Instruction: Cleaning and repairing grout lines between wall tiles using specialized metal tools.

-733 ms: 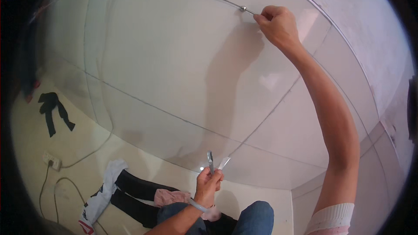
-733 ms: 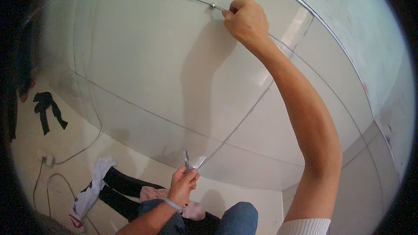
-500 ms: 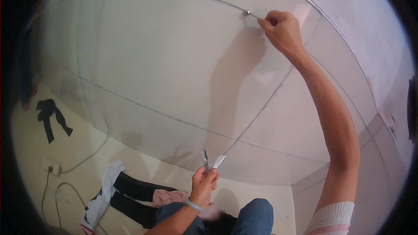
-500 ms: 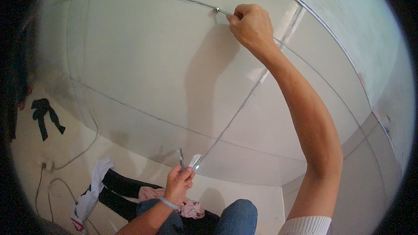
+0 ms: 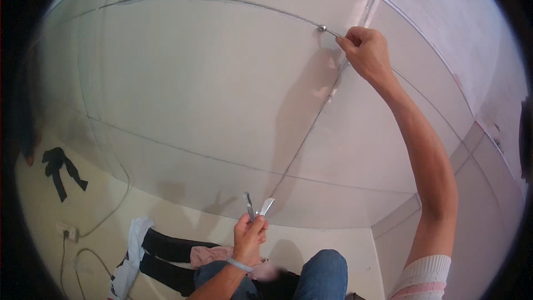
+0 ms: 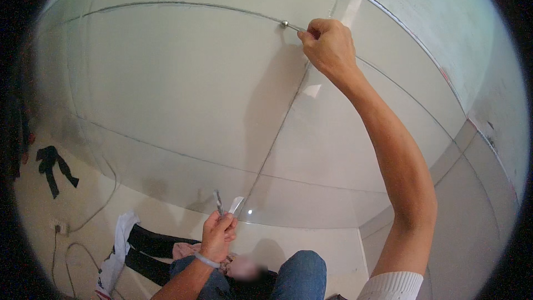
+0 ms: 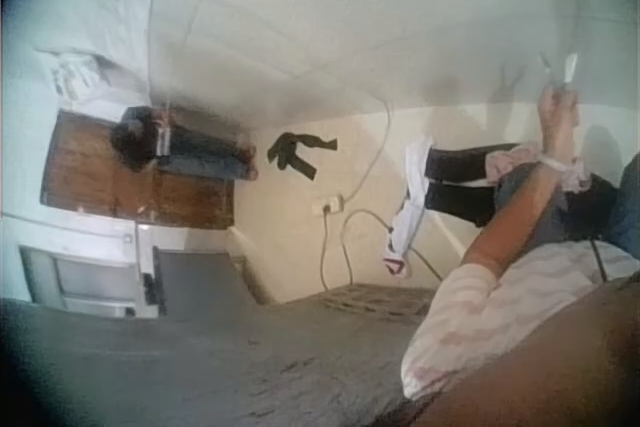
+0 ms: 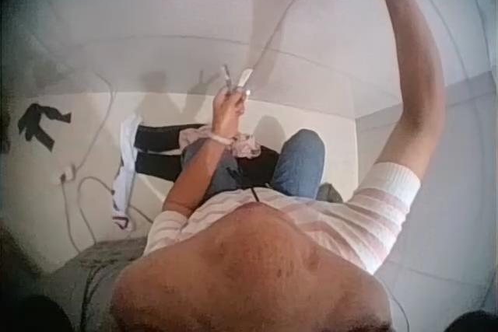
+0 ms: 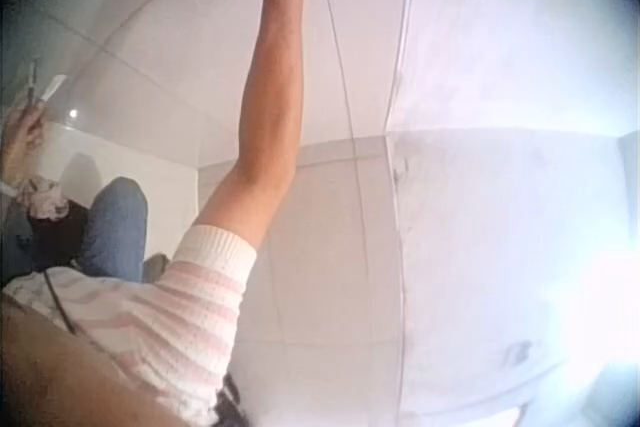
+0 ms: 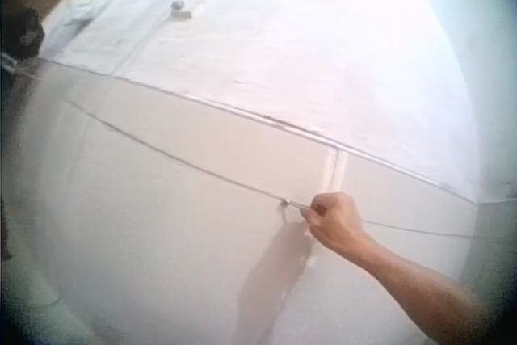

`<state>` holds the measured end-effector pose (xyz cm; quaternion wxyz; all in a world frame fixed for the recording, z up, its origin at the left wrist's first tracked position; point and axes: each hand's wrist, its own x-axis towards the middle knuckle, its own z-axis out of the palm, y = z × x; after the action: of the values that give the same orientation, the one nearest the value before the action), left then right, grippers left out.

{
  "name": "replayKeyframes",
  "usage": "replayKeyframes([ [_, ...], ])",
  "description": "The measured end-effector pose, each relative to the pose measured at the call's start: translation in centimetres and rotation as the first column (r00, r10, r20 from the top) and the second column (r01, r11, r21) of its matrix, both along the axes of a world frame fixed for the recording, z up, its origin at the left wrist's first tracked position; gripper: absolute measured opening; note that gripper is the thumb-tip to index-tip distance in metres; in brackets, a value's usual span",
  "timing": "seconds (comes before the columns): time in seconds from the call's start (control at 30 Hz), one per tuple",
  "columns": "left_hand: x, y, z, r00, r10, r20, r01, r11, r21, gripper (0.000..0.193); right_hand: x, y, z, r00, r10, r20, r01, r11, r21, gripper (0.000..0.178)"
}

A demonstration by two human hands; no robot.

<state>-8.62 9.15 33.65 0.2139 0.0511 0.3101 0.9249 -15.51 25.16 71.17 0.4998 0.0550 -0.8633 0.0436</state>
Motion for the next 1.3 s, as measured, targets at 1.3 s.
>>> replayKeyframes([
  [1.3, 1.0, 1.3, 0.8, 0.999, 0.03, -0.025, -0.03, 0.999, -0.029, 0.009, 0.0, 5.2, 5.1, 0.943, 0.114, -0.313, -0.284, 0.77, -0.572, 0.026],
])
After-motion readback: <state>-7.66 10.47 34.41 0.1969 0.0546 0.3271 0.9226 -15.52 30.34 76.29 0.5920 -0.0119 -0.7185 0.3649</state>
